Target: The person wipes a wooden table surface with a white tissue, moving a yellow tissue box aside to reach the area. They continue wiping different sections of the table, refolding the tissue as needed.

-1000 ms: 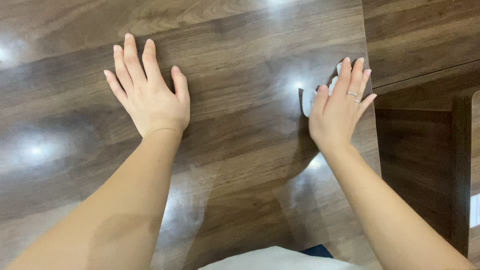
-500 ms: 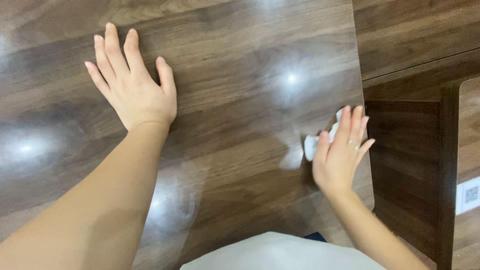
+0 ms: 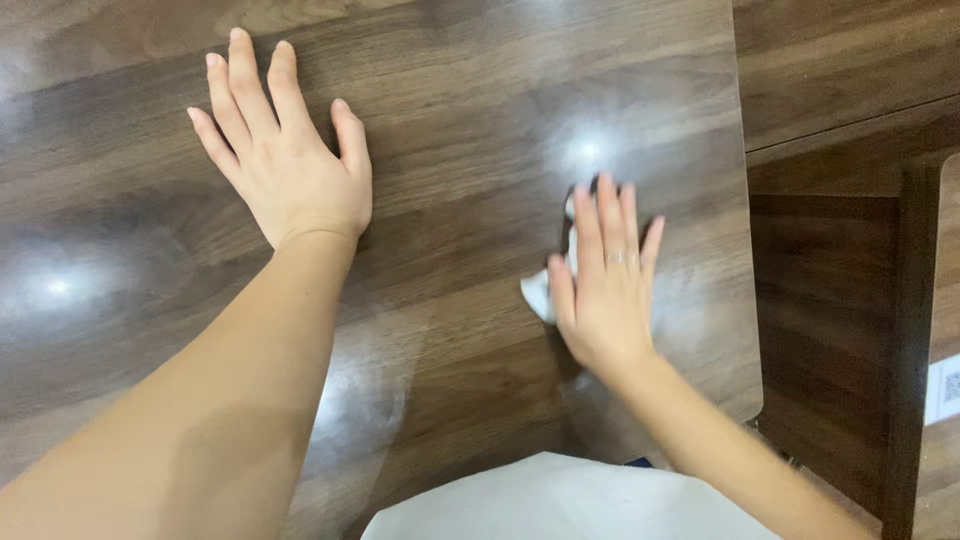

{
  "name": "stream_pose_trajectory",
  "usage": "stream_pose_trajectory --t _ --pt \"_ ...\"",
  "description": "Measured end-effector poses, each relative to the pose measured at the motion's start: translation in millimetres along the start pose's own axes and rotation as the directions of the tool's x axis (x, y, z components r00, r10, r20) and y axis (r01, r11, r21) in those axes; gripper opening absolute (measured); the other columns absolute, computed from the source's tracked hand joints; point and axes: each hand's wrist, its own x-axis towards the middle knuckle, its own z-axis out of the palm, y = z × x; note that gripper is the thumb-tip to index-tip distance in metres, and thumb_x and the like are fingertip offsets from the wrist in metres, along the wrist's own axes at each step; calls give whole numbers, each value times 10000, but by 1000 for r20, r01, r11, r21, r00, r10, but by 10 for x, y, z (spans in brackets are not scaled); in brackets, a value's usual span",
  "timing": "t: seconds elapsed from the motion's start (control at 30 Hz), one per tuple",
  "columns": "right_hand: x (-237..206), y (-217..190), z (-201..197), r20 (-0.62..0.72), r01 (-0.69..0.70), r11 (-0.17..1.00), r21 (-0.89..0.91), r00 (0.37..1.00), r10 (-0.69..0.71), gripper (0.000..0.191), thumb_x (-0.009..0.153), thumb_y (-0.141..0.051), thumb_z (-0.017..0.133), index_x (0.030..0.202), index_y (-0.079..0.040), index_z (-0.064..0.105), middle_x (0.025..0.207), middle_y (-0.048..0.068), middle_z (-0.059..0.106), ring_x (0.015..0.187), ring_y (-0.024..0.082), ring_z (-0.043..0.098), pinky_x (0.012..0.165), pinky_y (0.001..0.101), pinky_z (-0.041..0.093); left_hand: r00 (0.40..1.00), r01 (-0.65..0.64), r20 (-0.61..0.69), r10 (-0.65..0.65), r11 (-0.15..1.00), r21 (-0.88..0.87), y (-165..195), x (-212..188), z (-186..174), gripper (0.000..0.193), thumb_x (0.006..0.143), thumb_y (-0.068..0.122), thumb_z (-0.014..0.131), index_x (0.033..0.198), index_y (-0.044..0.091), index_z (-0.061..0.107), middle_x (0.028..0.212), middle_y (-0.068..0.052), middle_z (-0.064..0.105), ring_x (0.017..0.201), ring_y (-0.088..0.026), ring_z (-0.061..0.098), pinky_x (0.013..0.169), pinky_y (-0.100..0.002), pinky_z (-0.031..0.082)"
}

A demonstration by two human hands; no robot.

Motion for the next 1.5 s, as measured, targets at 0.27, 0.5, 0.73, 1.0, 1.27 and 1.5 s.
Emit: stream_pose_trajectory --t 0.27,0.5,0.73,1.0,1.27,1.5 --pt "-435 445 -181 -106 -270 963 -17 958 267 682 1059 -276 436 1648 -29 199 1745 224 118 1618 414 52 1253 672 -20 999 14 35 -14 1000 19 -3 -4 -9 564 1098 338 569 1584 94 418 1706 -146 231 1585 -353 148 1283 -586 93" --pt "251 458 -83 -186 -444 896 17 879 439 686 1083 -266 445 1658 -11 171 1744 242 67 1615 415 4 1232 683 -43 1000 -4 25 3 1000 26 -21 -45 10 563 1118 341 555 1601 93 406 1719 -136 214 1596 -347 142 1295 -585 94" --pt "-294 98 21 -113 -161 987 -25 981 157 675 1054 -298 454 1643 -41 244 1732 202 135 1610 402 80 1264 650 1 1000 -6 12 7 1000 -6 -35 -58 1 552 1087 327 551 1565 90 411 1685 -152 237 1573 -355 167 1278 -598 100" --pt "-990 408 -109 -143 -378 926 -16 917 372 704 1035 -328 464 1641 -51 233 1726 226 151 1602 422 98 1238 678 16 999 -33 -6 32 998 -50 -37 -101 -44 538 1092 293 559 1554 56 418 1673 -169 259 1567 -376 176 1270 -607 105" --pt "-373 483 -36 -215 -377 926 -29 907 362 727 1059 -312 479 1641 16 195 1738 238 105 1603 420 57 1232 678 -1 997 -57 -46 55 998 -37 7 -101 -74 526 1101 275 599 1553 59 438 1672 -167 281 1563 -385 198 1265 -616 113" --pt "-803 118 79 -82 -103 994 42 991 106 703 1023 -337 509 1640 -106 264 1728 155 157 1609 385 106 1274 629 27 988 -136 -76 135 991 -7 -7 -122 -114 492 1077 249 563 1494 9 460 1585 -208 364 1572 -407 249 1294 -637 146"
